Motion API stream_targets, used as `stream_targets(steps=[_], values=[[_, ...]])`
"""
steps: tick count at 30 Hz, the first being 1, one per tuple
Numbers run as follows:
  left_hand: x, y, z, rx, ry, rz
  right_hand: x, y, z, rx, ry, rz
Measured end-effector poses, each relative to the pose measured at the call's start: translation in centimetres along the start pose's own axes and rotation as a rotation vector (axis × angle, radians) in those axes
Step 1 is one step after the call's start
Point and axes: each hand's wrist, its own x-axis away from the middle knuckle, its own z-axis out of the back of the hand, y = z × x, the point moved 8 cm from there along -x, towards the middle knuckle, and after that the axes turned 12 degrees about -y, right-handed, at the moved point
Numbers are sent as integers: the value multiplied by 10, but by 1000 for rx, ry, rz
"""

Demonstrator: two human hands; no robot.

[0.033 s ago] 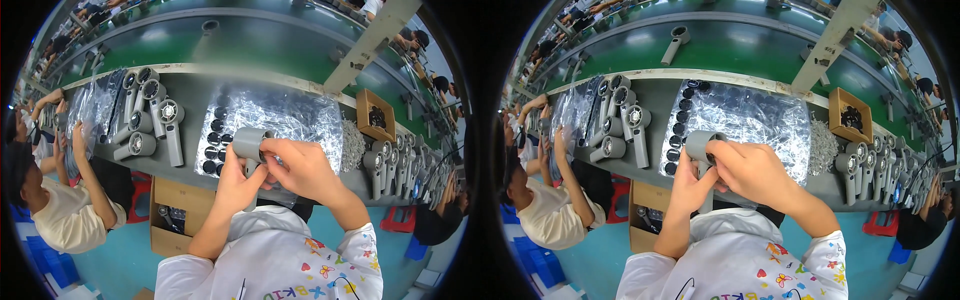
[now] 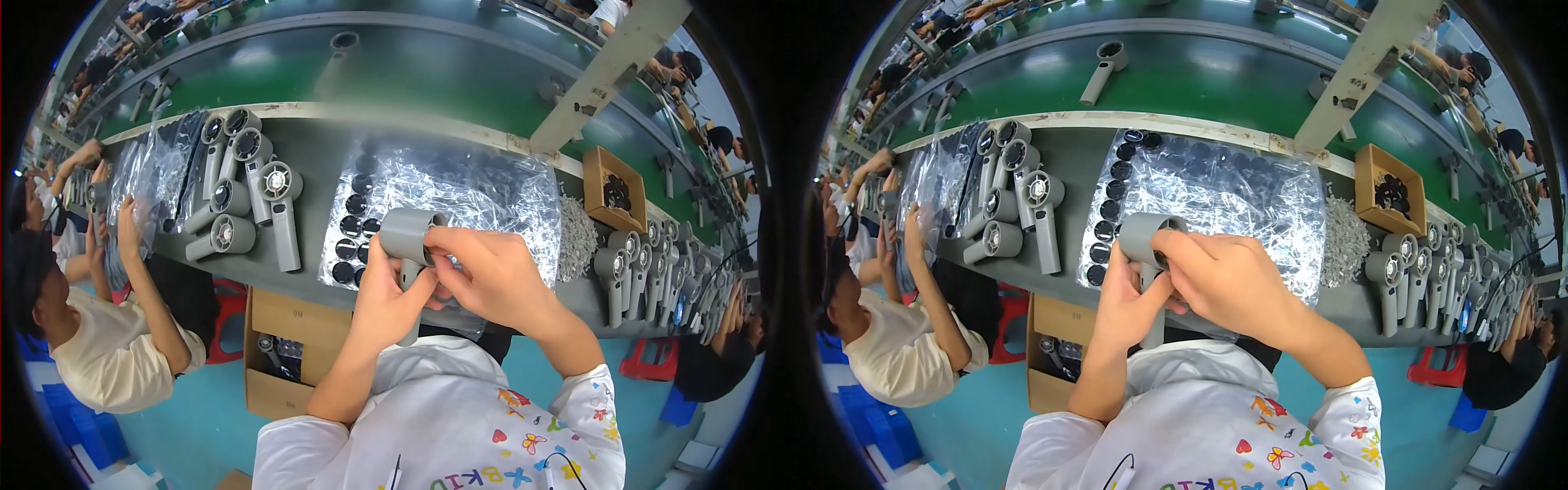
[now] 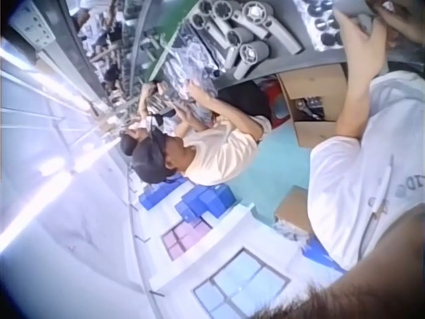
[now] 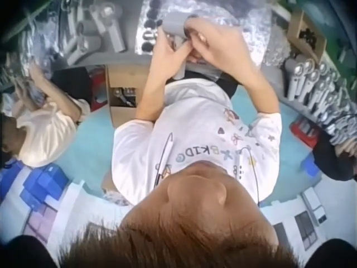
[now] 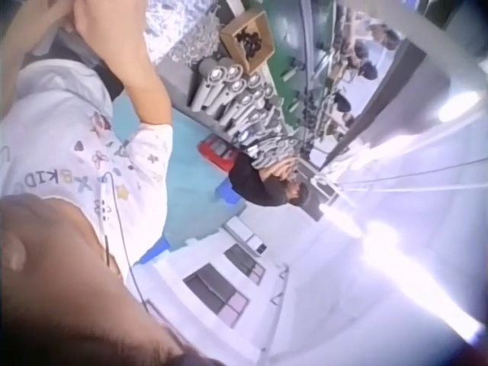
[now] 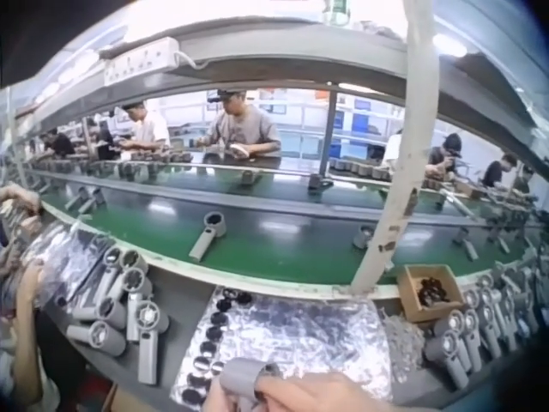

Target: The person assembles small mechanical and electronic components into a plastic housing by hand, taking the components from a packaging tray and fitting them into the housing.

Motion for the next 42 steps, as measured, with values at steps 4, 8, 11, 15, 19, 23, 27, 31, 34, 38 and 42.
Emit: stream_targets(steps=[4, 8, 11, 15, 19, 23, 27, 31, 34, 38, 42], values=[[5, -5, 21, -62, 98, -56, -2, -23, -17, 198, -102, 57], [13, 2, 36, -114, 161, -169, 5, -37, -45, 358, -195, 170], [18, 4, 49, -35, 187, -173, -7, -26, -45, 193, -231, 128], [21, 3, 65, 234, 271, -184, -27, -7, -40, -66, -166, 71], [24, -7, 77, 523, 306, -173, -39, 36, -40, -48, -8, -4], [24, -6, 76, 580, 273, -212, -44, 35, -67, 54, -181, -59], [23, -4, 74, 546, 256, -207, -49, 33, -89, 198, -236, -15], [21, -4, 73, 545, 256, -183, -49, 52, -69, -156, -127, -73], [24, -3, 74, 526, 267, -193, -44, 88, -52, -817, 17, -353], [26, -2, 70, 440, 302, -170, -22, 101, -53, -1643, 25, -503], [24, 2, 65, 282, 330, -111, -3, 112, -53, -1893, 68, -448]])
